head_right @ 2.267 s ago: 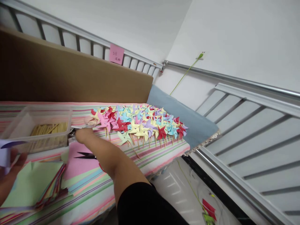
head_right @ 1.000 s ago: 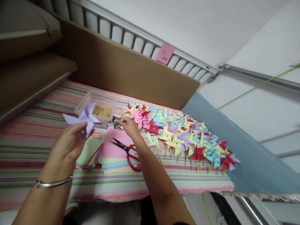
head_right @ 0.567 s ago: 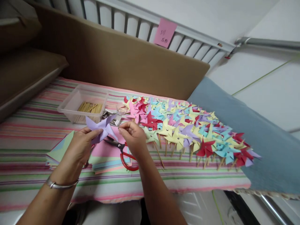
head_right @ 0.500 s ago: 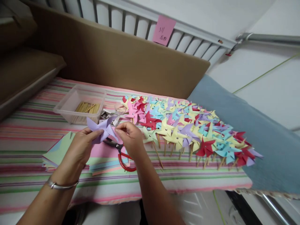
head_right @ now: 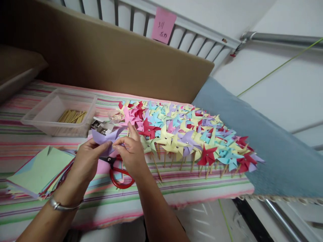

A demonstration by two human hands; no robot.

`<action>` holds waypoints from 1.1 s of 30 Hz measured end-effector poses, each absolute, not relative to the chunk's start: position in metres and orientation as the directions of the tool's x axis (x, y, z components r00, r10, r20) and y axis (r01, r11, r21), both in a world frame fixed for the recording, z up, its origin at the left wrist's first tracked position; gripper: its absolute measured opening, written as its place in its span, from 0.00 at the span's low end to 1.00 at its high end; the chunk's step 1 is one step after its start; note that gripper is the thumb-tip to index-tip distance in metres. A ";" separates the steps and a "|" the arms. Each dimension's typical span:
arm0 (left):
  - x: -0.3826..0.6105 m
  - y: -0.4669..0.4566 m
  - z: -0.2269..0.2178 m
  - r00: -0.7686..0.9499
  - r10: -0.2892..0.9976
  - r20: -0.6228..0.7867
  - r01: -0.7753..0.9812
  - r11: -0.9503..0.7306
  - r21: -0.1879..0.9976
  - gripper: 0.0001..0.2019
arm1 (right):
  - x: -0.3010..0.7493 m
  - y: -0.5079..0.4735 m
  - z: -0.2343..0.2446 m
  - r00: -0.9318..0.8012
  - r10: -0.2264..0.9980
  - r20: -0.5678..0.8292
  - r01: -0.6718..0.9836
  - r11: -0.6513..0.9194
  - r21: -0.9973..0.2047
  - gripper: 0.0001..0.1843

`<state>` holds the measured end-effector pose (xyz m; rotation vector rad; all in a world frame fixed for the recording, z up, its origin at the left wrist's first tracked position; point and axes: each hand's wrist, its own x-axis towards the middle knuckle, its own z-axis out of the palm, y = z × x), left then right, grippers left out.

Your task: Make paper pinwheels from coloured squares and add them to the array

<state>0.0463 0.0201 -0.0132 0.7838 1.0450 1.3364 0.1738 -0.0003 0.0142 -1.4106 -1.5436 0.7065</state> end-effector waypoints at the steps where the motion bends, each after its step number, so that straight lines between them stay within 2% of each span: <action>1: 0.048 0.020 -0.014 -0.065 0.988 -0.141 -0.376 0.107 0.920 0.11 | 0.175 0.000 0.013 0.062 0.973 0.221 0.443 0.172 -0.880 0.03; 13: 0.043 0.017 -0.013 0.016 0.993 -0.117 -0.363 0.115 0.924 0.09 | 0.174 0.005 0.006 0.063 0.990 0.123 0.397 0.088 -0.914 0.03; 20: 0.037 0.017 -0.015 0.025 0.997 -0.070 -0.283 0.074 0.956 0.09 | 0.170 0.001 0.010 0.064 0.994 0.086 0.367 0.057 -0.928 0.03; 26: 0.037 0.017 -0.013 0.029 0.996 -0.082 -0.285 0.087 0.955 0.09 | 0.170 0.002 0.010 0.064 0.996 0.059 0.325 0.035 -0.945 0.03; 30: 0.036 0.018 -0.016 0.055 0.996 -0.065 -0.266 0.078 0.961 0.09 | 0.169 0.004 0.009 0.083 0.994 0.068 0.228 0.048 -0.972 0.02; 33: 0.033 0.020 -0.019 0.067 0.995 -0.081 -0.242 0.095 0.966 0.11 | 0.167 0.005 0.004 0.074 0.997 0.008 0.062 0.003 -0.998 0.03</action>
